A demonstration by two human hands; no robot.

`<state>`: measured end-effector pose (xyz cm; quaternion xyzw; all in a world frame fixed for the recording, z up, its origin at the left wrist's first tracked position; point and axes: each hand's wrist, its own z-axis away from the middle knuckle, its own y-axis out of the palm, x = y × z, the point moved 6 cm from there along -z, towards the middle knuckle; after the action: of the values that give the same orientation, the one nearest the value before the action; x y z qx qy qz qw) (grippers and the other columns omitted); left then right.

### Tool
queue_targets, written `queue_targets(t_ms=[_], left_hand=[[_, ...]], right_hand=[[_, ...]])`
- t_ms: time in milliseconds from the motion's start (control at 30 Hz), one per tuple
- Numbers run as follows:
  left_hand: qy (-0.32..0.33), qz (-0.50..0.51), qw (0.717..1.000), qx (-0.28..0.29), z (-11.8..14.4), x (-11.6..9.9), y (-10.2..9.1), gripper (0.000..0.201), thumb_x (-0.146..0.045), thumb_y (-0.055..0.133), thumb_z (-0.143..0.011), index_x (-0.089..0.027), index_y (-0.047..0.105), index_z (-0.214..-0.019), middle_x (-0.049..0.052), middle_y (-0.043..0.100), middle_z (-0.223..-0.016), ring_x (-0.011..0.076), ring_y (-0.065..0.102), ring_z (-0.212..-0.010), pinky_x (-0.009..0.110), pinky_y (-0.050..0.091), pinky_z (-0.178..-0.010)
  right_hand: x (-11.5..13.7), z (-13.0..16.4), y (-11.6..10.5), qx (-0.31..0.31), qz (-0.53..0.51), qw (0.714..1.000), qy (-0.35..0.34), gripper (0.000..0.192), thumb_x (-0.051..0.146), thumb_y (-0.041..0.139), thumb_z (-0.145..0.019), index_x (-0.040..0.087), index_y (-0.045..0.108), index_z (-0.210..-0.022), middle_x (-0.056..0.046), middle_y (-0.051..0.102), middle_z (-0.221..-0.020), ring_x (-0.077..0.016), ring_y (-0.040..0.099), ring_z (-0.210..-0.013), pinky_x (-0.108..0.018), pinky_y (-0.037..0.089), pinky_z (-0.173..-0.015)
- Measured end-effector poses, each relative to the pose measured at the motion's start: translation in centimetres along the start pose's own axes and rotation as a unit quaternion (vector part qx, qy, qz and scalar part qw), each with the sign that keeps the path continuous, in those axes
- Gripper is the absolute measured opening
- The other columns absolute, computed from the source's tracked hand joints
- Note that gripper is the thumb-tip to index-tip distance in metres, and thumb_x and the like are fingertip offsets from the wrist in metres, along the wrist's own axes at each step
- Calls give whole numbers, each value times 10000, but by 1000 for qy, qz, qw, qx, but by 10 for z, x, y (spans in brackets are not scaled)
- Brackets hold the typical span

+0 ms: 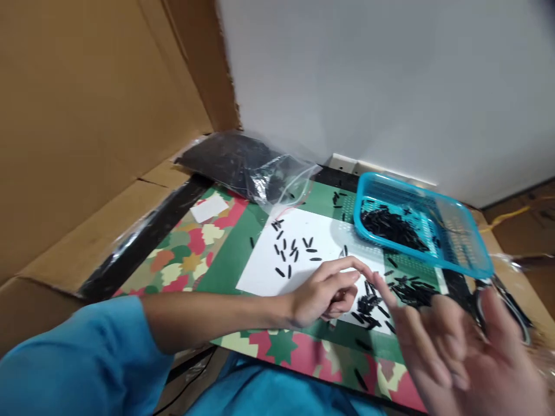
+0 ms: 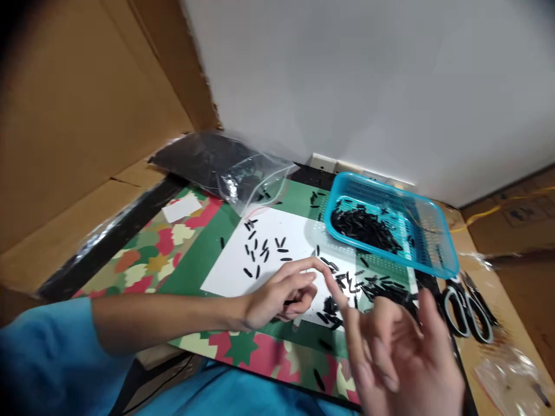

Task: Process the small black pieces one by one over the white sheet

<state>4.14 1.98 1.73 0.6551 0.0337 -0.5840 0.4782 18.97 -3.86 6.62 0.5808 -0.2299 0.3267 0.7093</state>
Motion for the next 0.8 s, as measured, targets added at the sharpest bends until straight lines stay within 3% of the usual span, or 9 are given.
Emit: queue_targets(t_ms=[67,167,433,800], left_hand=[[-15,9,999,31,2,-3,6,399,-513,473,-1076,-188,615,-1258,-114,398,-516,82,210,-391,175,224,-374],[-9,-2,999,43,4,-8,11,459,-469,424,-1098,-123,663,-1284,-91,410,-510,81,235,-385,186,219,-373],[-8,-6,999,34,4,-6,12,369,-387,462,-1096,-116,679,-1222,-89,407,-516,75,259,-394,202,205,-400],[-12,-36,999,28,9,-5,14,352,-454,458,-1110,-151,636,-1122,-77,415,-549,93,326,-467,207,225,-458]], right_hand=[[-15,-4,7,10,-21,999,22,689,646,428,-1079,216,721,-627,49,280,-361,-141,520,-436,-355,611,-700],[-33,-8,10,-18,-89,996,8,736,619,348,-1100,223,720,-604,66,149,-368,-118,409,-395,-337,607,-734],[-53,-7,8,-45,-154,987,22,725,645,387,-1084,211,692,-591,64,146,-384,-113,387,-431,-206,468,-565],[-54,-7,14,-21,-78,996,-26,719,656,409,-1081,215,746,-624,52,209,-379,-137,414,-458,-238,368,-521]])
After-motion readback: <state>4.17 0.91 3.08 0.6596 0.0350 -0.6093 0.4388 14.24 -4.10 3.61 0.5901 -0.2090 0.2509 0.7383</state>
